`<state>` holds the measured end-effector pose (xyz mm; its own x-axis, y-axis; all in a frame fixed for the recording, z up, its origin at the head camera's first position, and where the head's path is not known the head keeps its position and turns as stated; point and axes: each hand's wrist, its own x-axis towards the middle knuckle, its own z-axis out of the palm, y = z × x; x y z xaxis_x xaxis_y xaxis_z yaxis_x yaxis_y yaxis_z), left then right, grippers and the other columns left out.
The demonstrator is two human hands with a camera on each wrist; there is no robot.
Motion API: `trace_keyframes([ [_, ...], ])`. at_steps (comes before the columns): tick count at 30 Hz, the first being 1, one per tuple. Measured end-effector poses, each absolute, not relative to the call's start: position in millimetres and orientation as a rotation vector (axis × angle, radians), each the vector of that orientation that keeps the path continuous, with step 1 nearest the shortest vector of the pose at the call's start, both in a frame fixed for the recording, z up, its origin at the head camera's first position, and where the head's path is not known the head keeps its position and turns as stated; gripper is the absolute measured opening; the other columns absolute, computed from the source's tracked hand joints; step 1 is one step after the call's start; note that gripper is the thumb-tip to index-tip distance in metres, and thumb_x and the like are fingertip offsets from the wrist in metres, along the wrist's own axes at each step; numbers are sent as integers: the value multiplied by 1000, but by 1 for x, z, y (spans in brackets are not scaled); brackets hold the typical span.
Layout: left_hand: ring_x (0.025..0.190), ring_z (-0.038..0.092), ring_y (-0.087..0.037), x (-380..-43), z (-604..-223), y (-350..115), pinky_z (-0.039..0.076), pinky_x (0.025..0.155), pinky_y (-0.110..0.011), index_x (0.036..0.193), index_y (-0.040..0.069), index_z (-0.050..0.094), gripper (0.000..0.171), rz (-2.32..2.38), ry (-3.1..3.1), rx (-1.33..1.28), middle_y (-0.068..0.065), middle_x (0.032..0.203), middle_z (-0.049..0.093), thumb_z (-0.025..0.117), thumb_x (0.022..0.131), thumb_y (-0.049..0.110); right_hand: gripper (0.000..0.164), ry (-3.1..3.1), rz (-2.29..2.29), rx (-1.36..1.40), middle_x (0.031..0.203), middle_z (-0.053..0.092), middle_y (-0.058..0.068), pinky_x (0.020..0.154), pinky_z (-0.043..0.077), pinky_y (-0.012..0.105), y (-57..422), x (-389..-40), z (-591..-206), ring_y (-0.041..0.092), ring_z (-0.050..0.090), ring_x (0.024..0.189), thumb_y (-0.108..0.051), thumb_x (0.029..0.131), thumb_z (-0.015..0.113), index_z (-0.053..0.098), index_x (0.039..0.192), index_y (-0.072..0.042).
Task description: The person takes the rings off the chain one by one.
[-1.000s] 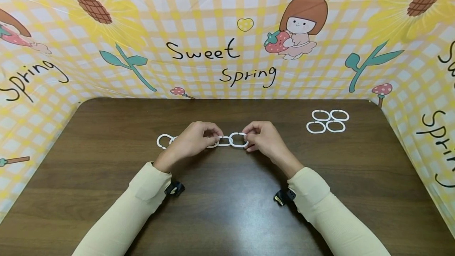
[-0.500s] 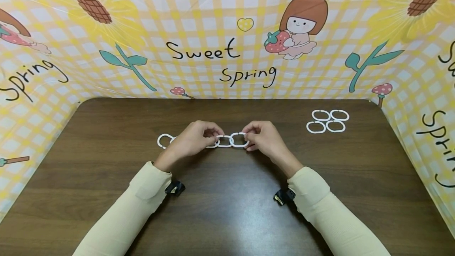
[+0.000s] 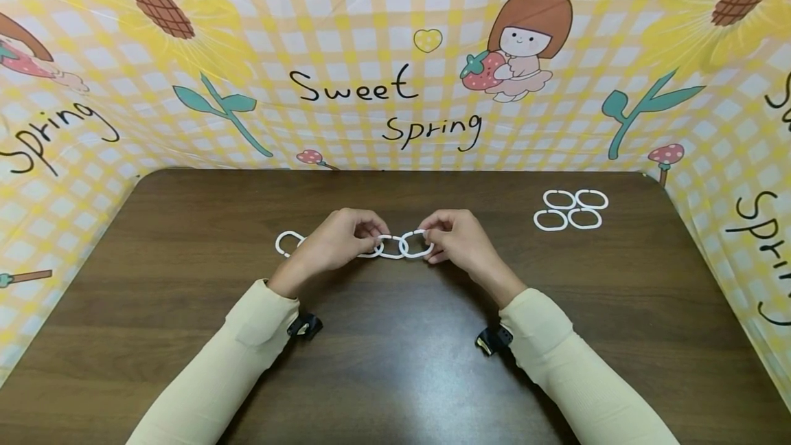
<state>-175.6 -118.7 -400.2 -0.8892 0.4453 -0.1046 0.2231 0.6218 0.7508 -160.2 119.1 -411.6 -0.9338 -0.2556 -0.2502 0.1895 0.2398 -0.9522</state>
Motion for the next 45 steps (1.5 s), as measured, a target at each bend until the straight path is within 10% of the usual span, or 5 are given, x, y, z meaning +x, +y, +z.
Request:
trace_keyframes([
  [45,81,61,-11,-177,-400,-116,49,75,-24,102,7,79,13,1116,2584,596,-2,87,71,68,96,4,20,2199,-1673,-95,83,62,11,56,57,26,113,-162,-409,14,66,62,-1,101,58,67,115,10],
])
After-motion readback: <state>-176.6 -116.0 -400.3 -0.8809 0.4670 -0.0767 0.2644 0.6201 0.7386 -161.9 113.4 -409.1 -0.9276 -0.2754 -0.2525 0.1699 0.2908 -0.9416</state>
